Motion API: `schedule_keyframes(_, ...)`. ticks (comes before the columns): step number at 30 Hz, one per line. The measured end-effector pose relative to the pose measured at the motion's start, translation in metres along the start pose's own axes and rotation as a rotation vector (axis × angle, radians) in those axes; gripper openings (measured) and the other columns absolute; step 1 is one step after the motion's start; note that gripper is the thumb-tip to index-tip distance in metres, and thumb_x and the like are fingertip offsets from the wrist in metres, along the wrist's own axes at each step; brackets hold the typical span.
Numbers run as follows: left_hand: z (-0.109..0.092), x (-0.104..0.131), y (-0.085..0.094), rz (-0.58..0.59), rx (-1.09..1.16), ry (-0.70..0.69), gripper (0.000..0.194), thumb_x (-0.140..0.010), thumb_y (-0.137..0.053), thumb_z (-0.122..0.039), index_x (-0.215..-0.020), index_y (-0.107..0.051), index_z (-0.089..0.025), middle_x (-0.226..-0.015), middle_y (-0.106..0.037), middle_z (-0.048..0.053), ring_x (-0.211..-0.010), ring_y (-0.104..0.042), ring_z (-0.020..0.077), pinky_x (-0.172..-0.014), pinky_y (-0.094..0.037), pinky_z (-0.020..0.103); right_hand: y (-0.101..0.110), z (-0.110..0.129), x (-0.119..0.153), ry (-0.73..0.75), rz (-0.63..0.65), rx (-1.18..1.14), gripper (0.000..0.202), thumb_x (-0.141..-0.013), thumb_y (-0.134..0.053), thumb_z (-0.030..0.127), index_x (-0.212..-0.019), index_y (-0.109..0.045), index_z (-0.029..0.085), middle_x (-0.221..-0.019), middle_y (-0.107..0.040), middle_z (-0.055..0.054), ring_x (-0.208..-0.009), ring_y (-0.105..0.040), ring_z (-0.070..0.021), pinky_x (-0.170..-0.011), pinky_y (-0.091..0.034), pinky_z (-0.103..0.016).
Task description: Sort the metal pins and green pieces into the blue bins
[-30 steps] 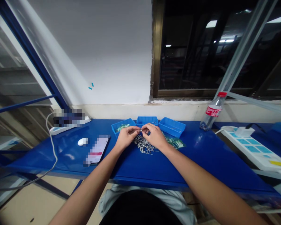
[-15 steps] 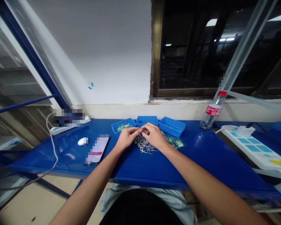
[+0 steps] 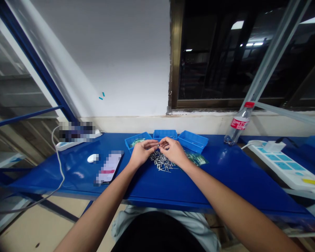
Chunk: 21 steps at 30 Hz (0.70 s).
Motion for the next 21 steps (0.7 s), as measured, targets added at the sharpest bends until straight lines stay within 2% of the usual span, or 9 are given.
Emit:
schedule_keyframes(4,-0.001,0.000,0.001,-0.020,0.096,0.027,0.041,-0.081,-0.077,-0.016,-0.120,-0.066,-0.011,-0.108,-0.078,0.016,-0.103,-0.075,0.0257,-0.099,-0.057,0.044,0.004,0.011,0.001,0.082,-0.030,0.016,0.022,-0.085,-0.069,0.023,-0.106,-0.064,0.021,-0.094,-0.071,-0.005,-0.084,-0.070,-0.0183,-0.077,-0.060,-0.032)
schedule_keyframes(10,-0.007,0.001,0.004,-0.033,0.095,0.031,0.040,-0.080,-0.080,-0.023,-0.117,-0.066,-0.012,-0.104,-0.079,0.015,-0.102,-0.075,0.0269,-0.101,-0.055,0.046,0.006,0.029,0.004,0.200,-0.020,0.131,0.028,-0.088,-0.065,0.020,-0.116,-0.065,0.024,-0.099,-0.071,-0.004,-0.087,-0.069,-0.0202,-0.083,-0.059,-0.037)
schedule_keyframes(14,-0.009,0.002,0.001,-0.001,0.119,0.022,0.041,-0.082,-0.078,-0.026,-0.119,-0.065,-0.013,-0.109,-0.078,0.015,-0.107,-0.074,0.0279,-0.103,-0.054,0.048,0.007,0.040,0.006,0.281,-0.014,0.249,0.030,-0.090,-0.060,0.017,-0.118,-0.064,0.025,-0.101,-0.069,-0.005,-0.088,-0.067,-0.0217,-0.084,-0.057,-0.039)
schedule_keyframes(18,-0.009,0.001,-0.005,0.057,0.145,-0.025,0.034,-0.088,-0.068,-0.021,-0.120,-0.064,-0.012,-0.120,-0.074,0.018,-0.111,-0.072,0.0266,-0.104,-0.053,0.048,0.015,0.037,0.002,0.308,-0.034,0.317,0.029,-0.090,-0.057,0.016,-0.117,-0.064,0.024,-0.099,-0.067,-0.006,-0.089,-0.066,-0.0223,-0.085,-0.055,-0.038)
schedule_keyframes(21,-0.004,-0.001,-0.003,0.027,0.107,-0.045,0.034,-0.088,-0.060,-0.014,-0.122,-0.064,-0.012,-0.121,-0.073,0.017,-0.107,-0.073,0.0243,-0.098,-0.057,0.044,0.028,0.027,-0.006,0.296,-0.105,0.376,0.026,-0.090,-0.057,0.017,-0.113,-0.064,0.022,-0.098,-0.067,-0.007,-0.090,-0.065,-0.0237,-0.086,-0.054,-0.038)
Point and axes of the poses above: each hand's wrist, its own x-axis away from the middle knuckle, its own y-axis out of the back of the hand, z = x × y, the point moved 7 cm from there along -x, towards the middle knuckle
